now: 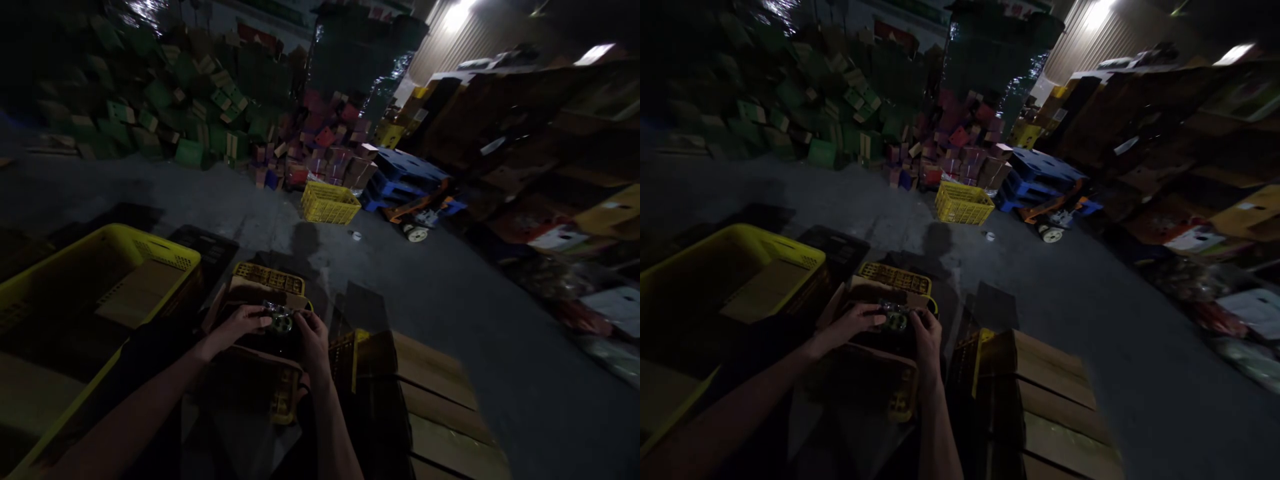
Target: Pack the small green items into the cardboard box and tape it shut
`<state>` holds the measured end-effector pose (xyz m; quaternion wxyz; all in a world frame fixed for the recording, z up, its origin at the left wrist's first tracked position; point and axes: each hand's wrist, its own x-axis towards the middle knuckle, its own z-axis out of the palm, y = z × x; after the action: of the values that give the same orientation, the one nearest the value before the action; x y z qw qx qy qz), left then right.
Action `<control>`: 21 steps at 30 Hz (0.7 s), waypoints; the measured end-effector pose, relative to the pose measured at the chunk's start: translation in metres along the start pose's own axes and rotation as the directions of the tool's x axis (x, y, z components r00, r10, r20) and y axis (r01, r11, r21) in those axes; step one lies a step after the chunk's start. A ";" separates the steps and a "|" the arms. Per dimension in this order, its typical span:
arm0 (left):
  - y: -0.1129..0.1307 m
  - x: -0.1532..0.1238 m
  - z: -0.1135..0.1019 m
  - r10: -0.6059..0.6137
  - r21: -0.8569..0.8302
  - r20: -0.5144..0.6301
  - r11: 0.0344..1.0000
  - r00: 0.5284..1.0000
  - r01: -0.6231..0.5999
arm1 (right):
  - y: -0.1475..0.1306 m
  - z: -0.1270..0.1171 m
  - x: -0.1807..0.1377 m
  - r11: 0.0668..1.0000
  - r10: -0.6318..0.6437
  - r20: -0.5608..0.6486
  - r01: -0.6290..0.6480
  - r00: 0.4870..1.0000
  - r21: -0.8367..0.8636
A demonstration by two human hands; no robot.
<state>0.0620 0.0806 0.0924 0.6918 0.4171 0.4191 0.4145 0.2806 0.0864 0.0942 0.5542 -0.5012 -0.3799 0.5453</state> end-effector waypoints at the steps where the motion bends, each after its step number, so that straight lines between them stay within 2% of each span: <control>1: 0.001 0.000 0.000 0.010 0.020 -0.028 1.000 1.000 -0.010 | -0.001 0.001 -0.001 1.000 0.008 0.001 -0.008 1.000 0.006; 4: 0.007 -0.001 0.000 0.063 0.086 -0.107 0.995 0.992 -0.054 | -0.006 0.005 -0.004 0.998 0.053 0.030 -0.054 0.998 0.026; 9: 0.015 -0.004 -0.001 0.135 0.143 -0.033 0.981 0.990 -0.129 | -0.008 0.007 -0.007 0.990 0.143 0.115 -0.144 0.983 -0.002; 17: 0.011 0.000 -0.003 0.142 0.172 0.023 0.975 0.990 -0.144 | 0.003 0.003 -0.004 0.993 0.115 0.083 -0.117 0.990 0.025; 21: 0.002 0.003 -0.004 0.118 0.145 -0.015 0.983 0.993 -0.115 | 0.001 0.004 -0.004 0.995 0.092 0.075 -0.094 0.993 0.015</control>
<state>0.0590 0.0853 0.0921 0.6295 0.4848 0.4309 0.4278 0.2764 0.0827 0.0945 0.5183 -0.4923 -0.3713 0.5925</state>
